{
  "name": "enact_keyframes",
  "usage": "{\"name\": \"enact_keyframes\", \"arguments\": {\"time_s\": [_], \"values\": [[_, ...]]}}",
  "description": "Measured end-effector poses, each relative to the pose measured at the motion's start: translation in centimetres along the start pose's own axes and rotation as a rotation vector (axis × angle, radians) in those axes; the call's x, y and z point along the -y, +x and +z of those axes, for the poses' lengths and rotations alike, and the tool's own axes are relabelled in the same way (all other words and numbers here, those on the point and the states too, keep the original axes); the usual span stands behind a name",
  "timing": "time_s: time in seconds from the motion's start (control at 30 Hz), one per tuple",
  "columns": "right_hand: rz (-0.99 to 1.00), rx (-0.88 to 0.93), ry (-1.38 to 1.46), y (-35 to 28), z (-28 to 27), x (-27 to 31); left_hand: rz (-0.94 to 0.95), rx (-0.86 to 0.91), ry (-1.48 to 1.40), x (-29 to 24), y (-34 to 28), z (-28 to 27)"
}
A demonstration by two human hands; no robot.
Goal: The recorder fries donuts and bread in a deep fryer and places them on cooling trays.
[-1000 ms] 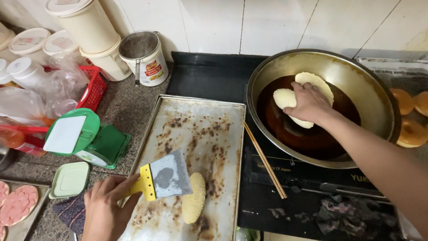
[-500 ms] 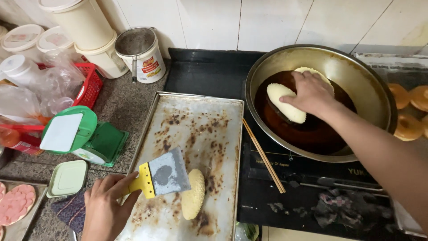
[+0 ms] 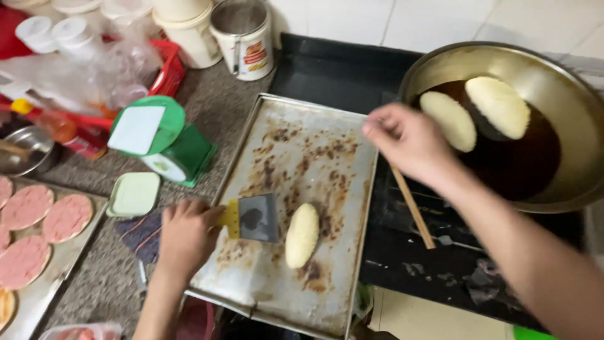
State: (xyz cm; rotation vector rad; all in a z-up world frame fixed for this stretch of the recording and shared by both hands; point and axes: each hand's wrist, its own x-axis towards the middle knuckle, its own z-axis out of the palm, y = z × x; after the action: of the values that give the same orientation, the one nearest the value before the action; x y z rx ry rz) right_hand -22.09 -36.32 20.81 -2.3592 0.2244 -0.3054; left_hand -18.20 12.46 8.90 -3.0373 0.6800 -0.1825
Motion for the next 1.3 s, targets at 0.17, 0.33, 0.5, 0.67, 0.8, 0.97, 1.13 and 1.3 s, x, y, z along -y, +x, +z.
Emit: {"name": "enact_keyframes", "arguments": {"time_s": [0.17,0.33,0.5,0.67,0.8,0.97,1.13,1.3], "values": [[0.348,0.186,0.331,-5.1,14.7,-4.2,0.141,-0.019,0.063,-0.6,0.3,3.1],[0.74,0.207,0.384,-9.5,28.0,-10.2,0.259,-0.024,0.096,-0.7,0.8,7.1],[0.811,0.064,0.053,-12.3,32.0,-9.3,0.289,0.079,0.106,-1.7,1.5,8.7],[0.911,0.136,0.018,-13.2,31.9,-3.1,0.327,0.036,0.073,-2.1,1.5,9.9],[0.932,0.114,-0.005,-14.0,33.2,-3.9,0.349,0.025,0.071,-2.7,1.5,9.9],[0.911,0.058,0.021,-14.9,33.6,-4.8,0.319,0.008,0.027,-3.4,1.5,10.9],[0.898,0.021,0.072,-15.2,32.7,-5.7,0.334,-0.022,0.004,-3.8,1.8,12.4],[0.923,-0.008,0.12,-15.6,32.0,-5.6,0.344,-0.051,0.012,-4.4,2.1,12.6]]}}
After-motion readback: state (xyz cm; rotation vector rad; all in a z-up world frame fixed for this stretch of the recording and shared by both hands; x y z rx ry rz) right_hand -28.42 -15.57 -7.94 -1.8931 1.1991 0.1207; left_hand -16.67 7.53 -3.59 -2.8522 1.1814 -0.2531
